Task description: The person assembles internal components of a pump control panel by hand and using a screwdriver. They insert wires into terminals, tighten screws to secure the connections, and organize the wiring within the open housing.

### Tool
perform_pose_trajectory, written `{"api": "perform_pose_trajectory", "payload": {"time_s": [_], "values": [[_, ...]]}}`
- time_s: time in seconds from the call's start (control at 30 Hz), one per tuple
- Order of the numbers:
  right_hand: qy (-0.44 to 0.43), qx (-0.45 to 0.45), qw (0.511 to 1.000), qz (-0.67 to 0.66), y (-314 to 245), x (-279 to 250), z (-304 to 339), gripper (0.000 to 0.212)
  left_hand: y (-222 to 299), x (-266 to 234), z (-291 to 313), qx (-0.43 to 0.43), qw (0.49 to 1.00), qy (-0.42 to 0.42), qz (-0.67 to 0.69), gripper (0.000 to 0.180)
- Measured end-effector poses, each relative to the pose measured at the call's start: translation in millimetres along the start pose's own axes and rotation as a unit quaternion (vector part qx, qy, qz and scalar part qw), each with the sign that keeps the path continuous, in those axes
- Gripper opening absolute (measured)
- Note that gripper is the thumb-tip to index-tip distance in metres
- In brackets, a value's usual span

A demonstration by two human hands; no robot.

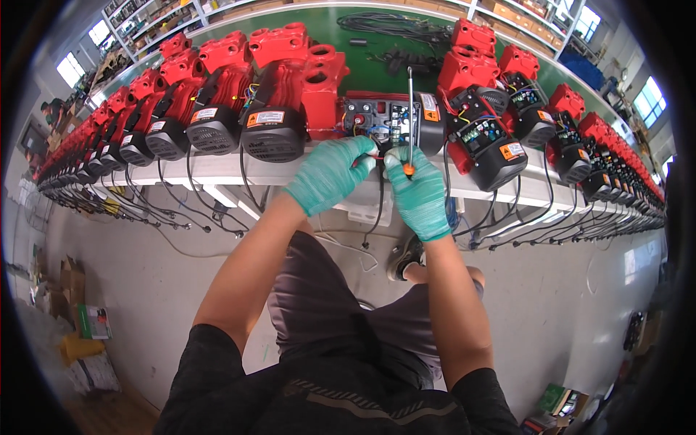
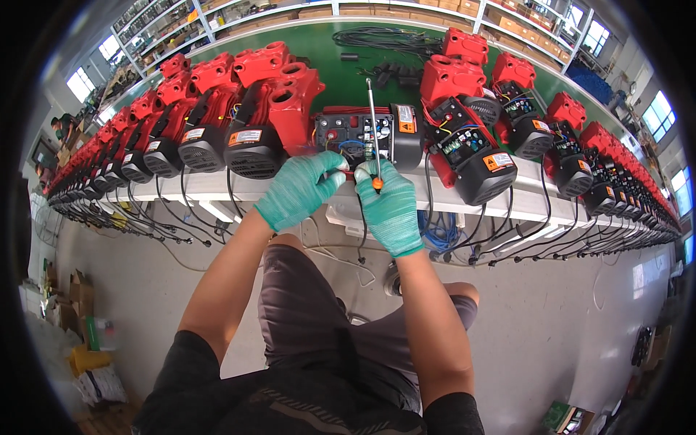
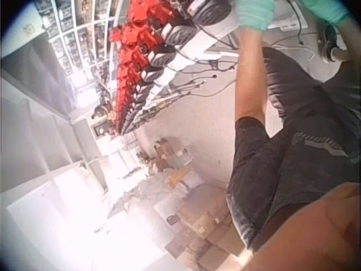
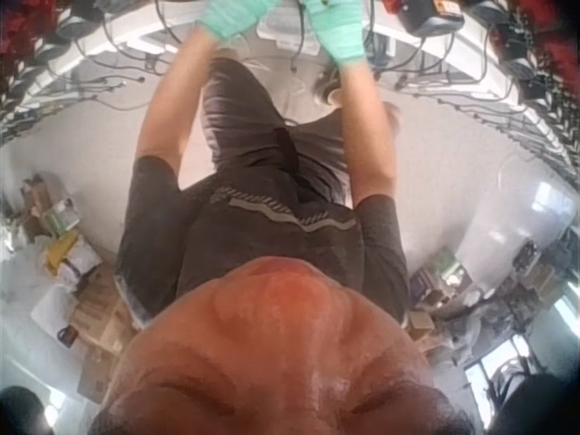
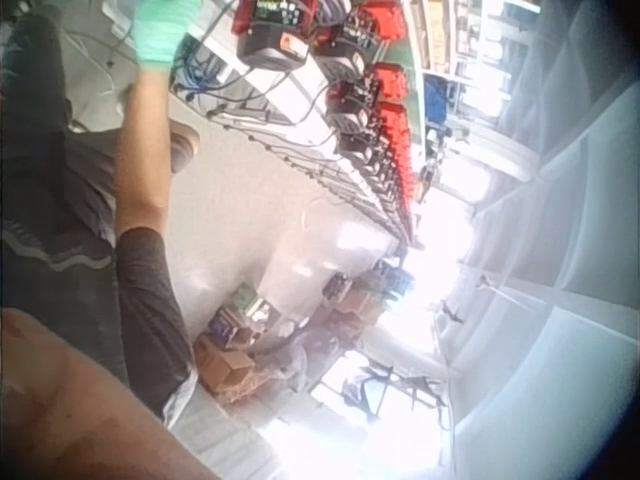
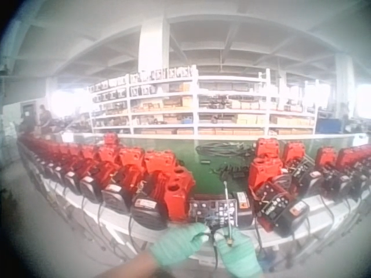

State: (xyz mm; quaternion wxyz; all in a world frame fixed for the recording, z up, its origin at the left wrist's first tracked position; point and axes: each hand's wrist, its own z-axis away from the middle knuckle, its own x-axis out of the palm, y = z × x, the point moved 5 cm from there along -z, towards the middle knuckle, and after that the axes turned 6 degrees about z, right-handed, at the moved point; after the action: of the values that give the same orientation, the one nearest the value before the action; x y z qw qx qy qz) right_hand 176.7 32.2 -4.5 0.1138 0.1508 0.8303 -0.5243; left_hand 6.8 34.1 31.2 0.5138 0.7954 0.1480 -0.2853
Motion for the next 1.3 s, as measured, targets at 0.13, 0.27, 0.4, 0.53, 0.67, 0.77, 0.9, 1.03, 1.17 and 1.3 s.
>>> {"api": "perform_pose_trajectory", "payload": {"time_s": [0.13, 0.27, 0.4, 0.53, 0.67, 0.77, 0.9, 1.03, 1.17, 1.3], "values": [[0.016, -0.033, 0.999, 0.030, -9.7, -2.7, -4.0, 0.019, 3.5, -6.7, -7.4, 0.066, 0.996, 0.035, -0.045, 0.019], [-0.007, 0.071, 0.997, -0.025, -10.4, -5.3, -3.3, 0.017, -0.5, -3.2, -10.1, 0.081, 0.996, 0.045, 0.014, 0.018], [0.013, 0.219, 0.969, -0.117, 17.9, -15.6, 8.1, 0.016, -0.4, -4.7, -7.8, 0.056, 0.997, 0.047, 0.040, 0.017], [0.012, -0.021, 1.000, -0.005, 2.8, -12.9, 7.4, 0.024, -8.9, -1.5, -8.3, 0.032, 0.995, 0.045, 0.078, 0.016], [0.000, -0.003, 1.000, -0.008, -10.4, -9.0, 0.8, 0.022, -5.8, -0.9, -7.6, 0.040, 0.995, 0.044, 0.080, 0.016], [-0.012, 0.015, 0.999, -0.047, 0.8, -2.4, -3.0, 0.016, -4.6, 0.0, -6.0, 0.050, 0.996, 0.044, 0.059, 0.017], [0.004, 0.019, 1.000, -0.018, 2.3, -4.2, -2.3, 0.012, -3.2, 3.8, -6.6, 0.073, 0.995, 0.062, 0.040, 0.016], [0.001, 0.010, 0.999, 0.037, -3.2, -2.2, -2.9, 0.017, -2.1, 1.8, -4.7, 0.065, 0.995, 0.073, 0.014, 0.017], [0.012, -0.019, 0.996, 0.087, -8.1, -4.7, -4.2, 0.017, -3.2, 2.0, -6.7, 0.085, 0.993, 0.079, 0.022, 0.016], [0.034, -0.032, 0.992, 0.119, -14.8, -4.5, -5.4, 0.014, -0.1, 6.5, -9.1, 0.103, 0.992, 0.072, -0.010, 0.011]]}}
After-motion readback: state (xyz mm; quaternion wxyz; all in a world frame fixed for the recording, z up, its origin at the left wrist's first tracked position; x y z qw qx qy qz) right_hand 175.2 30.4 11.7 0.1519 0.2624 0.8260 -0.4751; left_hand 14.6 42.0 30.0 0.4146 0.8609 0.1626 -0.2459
